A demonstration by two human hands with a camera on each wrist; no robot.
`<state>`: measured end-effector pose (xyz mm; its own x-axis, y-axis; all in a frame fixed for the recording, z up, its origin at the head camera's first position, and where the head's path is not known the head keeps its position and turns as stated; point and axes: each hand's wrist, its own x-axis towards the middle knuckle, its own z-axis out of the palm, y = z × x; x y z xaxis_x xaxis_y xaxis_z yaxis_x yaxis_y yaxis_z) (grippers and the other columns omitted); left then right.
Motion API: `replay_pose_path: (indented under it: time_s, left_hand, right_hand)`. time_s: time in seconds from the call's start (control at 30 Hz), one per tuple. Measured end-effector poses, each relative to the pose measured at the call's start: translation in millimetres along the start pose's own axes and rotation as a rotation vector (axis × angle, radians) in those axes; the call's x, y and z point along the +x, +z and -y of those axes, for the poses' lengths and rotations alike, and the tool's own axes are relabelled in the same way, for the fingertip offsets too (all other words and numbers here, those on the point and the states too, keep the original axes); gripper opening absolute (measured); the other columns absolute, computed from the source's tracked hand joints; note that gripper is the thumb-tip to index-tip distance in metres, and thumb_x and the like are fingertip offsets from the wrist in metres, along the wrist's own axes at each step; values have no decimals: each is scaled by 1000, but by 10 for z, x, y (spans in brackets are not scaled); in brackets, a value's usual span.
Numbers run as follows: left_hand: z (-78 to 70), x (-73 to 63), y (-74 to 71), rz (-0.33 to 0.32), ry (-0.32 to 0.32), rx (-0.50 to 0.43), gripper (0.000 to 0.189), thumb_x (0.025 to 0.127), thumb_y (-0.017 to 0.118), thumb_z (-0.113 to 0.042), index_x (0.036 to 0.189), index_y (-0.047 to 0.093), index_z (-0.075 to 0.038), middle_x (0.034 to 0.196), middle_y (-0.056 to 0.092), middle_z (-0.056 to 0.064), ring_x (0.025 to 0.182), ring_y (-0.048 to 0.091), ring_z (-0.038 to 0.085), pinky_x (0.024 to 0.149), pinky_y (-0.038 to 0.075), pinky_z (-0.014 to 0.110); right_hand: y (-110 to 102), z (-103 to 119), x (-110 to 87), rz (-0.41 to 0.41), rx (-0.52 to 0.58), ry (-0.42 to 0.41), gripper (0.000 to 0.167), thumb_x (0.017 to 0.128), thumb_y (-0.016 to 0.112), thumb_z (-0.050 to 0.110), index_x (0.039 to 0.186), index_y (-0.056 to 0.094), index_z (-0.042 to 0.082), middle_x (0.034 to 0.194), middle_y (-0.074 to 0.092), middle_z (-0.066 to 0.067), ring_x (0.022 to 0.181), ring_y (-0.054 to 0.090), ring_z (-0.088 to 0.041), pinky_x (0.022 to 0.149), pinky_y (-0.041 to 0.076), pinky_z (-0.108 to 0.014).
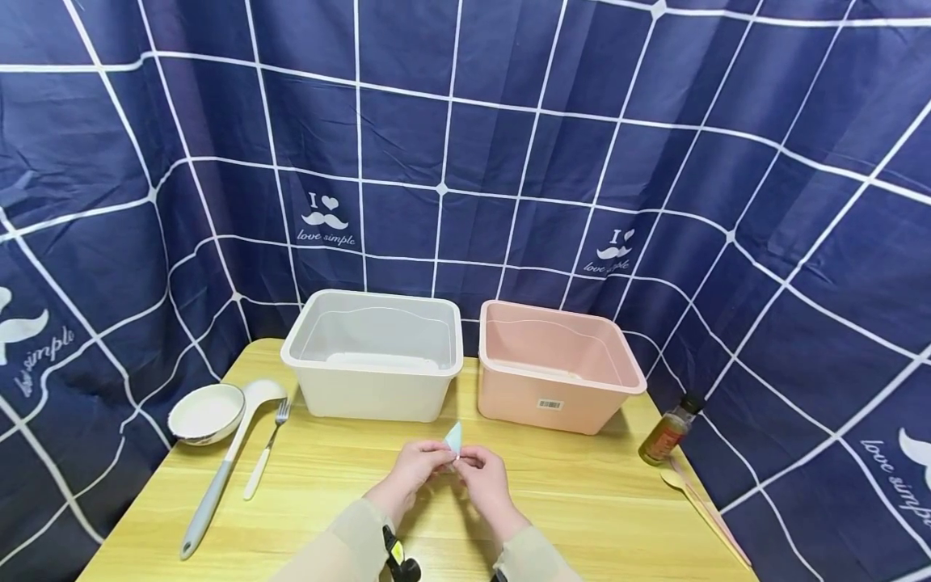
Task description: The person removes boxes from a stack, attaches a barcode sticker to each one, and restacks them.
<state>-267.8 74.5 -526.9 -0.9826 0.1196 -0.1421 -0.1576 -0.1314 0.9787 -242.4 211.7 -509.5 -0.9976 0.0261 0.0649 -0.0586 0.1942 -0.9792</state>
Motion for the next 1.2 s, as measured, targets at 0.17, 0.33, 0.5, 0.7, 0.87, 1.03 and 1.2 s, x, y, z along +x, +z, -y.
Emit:
replay_pose_path:
  time_s: [0.17, 0.33, 0.5, 0.7, 0.87, 1.03, 1.2]
  left_hand:
    - [11, -14, 5, 9, -8, -6, 19, 83, 75, -8, 96, 72, 5, 75, 65, -6, 70, 58, 13, 65, 44, 29]
    - [20, -25, 8, 6, -15, -7, 17, 83, 75, -9, 93, 72, 4, 77, 65, -5, 73, 59, 14, 69, 46, 31]
    - [35, -32, 18, 15, 9, 20, 17, 82, 75, -8, 93, 73, 5, 82, 68, -2, 78, 60, 16, 77, 51, 37]
    - [49, -21, 44, -2, 42, 31, 11, 81, 75, -6, 87, 74, 3, 84, 69, 1, 75, 59, 13, 75, 52, 35]
    - [60, -23, 58, -34, 54, 34, 10, 81, 73, -3, 87, 71, 6, 78, 65, -2, 72, 56, 13, 71, 51, 35]
    - [59, -30, 66, -59, 77, 51, 7, 80, 70, -1, 84, 70, 6, 76, 63, -3, 71, 55, 14, 71, 51, 37]
    - [65, -23, 48, -82, 78, 46, 6, 81, 68, 0, 84, 69, 5, 75, 61, -3, 69, 56, 16, 66, 50, 35]
  right_hand:
    - [-8, 55, -38, -15, 2, 10, 15, 89, 63, -8, 100, 64, -17, 89, 67, -17, 81, 63, -28, 69, 56, -46]
    - [-15, -110, 9, -27, -8, 0, 16, 90, 64, -4, 102, 66, -15, 89, 68, -14, 80, 63, -22, 69, 57, -38]
    - [-30, -85, -10, -10, -33, -16, 20, 85, 66, -8, 104, 66, -14, 92, 67, -13, 84, 61, -20, 70, 54, -26]
    - [-28, -80, -15, -36, -66, -31, 18, 87, 66, -7, 104, 67, -13, 91, 68, -14, 83, 59, -19, 68, 51, -22]
    - [-39, -129, -2, -47, -51, -47, 15, 91, 62, -6, 102, 68, -15, 93, 69, -19, 84, 63, -26, 71, 56, -34]
    - [-64, -158, 13, -51, -8, -31, 15, 93, 60, -6, 102, 67, -16, 94, 69, -21, 81, 63, -26, 70, 57, -41]
    - [-98, -156, 29, -88, 10, 3, 16, 93, 59, -7, 103, 65, -18, 88, 68, -19, 76, 62, -21, 67, 57, -35]
